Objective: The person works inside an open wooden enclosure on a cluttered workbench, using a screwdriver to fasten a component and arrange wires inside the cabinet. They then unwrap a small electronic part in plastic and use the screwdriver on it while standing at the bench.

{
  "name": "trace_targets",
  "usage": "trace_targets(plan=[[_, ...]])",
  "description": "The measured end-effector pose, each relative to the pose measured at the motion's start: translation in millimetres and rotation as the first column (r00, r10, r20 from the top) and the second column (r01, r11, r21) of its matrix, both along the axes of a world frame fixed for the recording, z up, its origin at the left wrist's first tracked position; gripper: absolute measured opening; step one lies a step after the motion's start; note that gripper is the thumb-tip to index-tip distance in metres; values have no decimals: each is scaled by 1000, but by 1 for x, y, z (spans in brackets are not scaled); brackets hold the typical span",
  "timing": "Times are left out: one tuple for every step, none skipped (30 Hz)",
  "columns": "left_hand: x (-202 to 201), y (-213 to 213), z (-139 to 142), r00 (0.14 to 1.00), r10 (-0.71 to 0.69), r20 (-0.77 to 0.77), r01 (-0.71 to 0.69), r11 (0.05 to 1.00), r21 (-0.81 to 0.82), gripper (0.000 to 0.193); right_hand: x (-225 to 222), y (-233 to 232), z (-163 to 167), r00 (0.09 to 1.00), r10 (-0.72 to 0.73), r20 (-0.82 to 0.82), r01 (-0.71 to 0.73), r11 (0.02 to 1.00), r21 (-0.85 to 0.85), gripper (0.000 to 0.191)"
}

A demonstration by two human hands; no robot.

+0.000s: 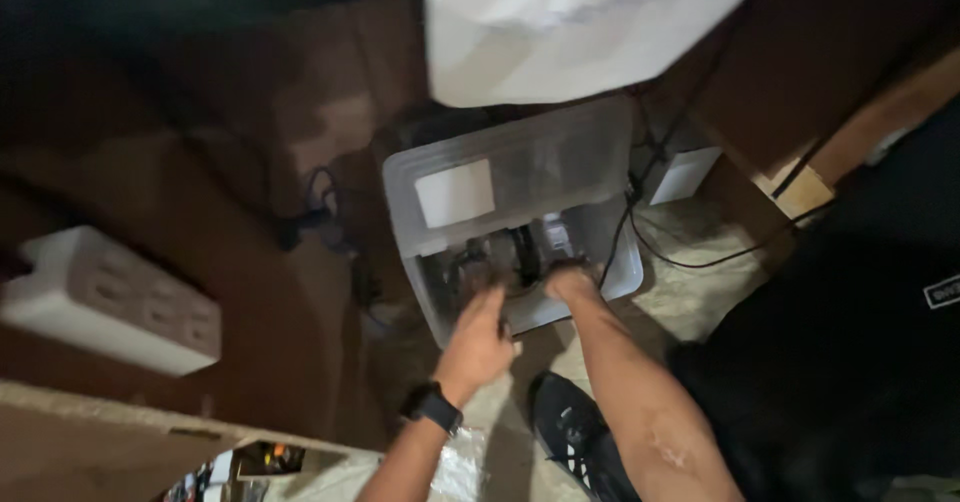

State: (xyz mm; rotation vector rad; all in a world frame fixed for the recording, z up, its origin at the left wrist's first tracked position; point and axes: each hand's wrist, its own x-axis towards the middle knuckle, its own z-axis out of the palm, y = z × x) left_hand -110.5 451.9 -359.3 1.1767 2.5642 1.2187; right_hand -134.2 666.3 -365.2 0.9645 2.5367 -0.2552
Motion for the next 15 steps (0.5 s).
trace_targets(plan=[[6, 5, -3, 994, -8, 111, 10, 1000, -16, 69, 0, 3, -2, 1000, 7, 21, -7, 1000, 1, 49], [11, 8, -5, 990, -4, 144, 8, 1000, -22, 68, -1, 6, -4, 999, 17, 34, -17, 1000, -2, 50], [14, 8, -7, 985, 4, 174, 2, 999, -34, 67, -1, 7, -7, 999, 22, 47, -22, 1000, -3, 51], [17, 9, -9, 977, 9, 214, 0, 999, -41, 66, -2, 9, -9, 998, 28, 59, -28, 1000, -4, 52], [19, 8, -13, 977, -11, 213, 18, 999, -30, 66, -3, 10, -12, 997, 40, 67, -40, 999, -6, 53], [19, 2, -16, 976, -32, 216, 40, 999, -34, 66, -3, 12, -15, 996, 47, 73, -47, 999, -4, 54], [23, 2, -22, 973, -54, 225, 60, 998, -22, 65, -4, 14, -18, 995, 57, 78, -57, 998, -5, 55], [27, -1, -27, 983, -71, 169, 81, 995, -57, 65, -4, 15, -20, 993, 71, 90, -71, 997, -6, 56], [27, -3, -30, 990, -96, 101, 105, 990, -92, 64, -5, 16, -22, 991, 84, 107, -83, 996, -19, 57], [27, 1, -33, 992, -124, 29, 127, 985, -118, 63, -4, 18, -22, 986, 102, 129, -98, 995, -31, 58], [27, 0, -34, 992, -117, 42, 121, 984, -130, 63, -5, 18, -22, 979, 121, 164, -112, 992, -66, 57], [28, 2, -35, 993, -103, 55, 110, 984, -140, 63, -4, 19, -21, 984, 107, 144, -100, 994, -54, 58], [27, 3, -34, 995, -80, 64, 89, 984, -152, 63, -4, 18, -18, 988, 102, 120, -97, 994, -43, 59], [26, 1, -31, 992, -85, 88, 100, 979, -177, 63, -4, 16, -15, 991, 97, 90, -93, 995, -39, 61], [26, 2, -29, 990, -90, 110, 110, 975, -191, 64, -4, 15, -12, 990, 108, 91, -103, 993, -54, 62]])
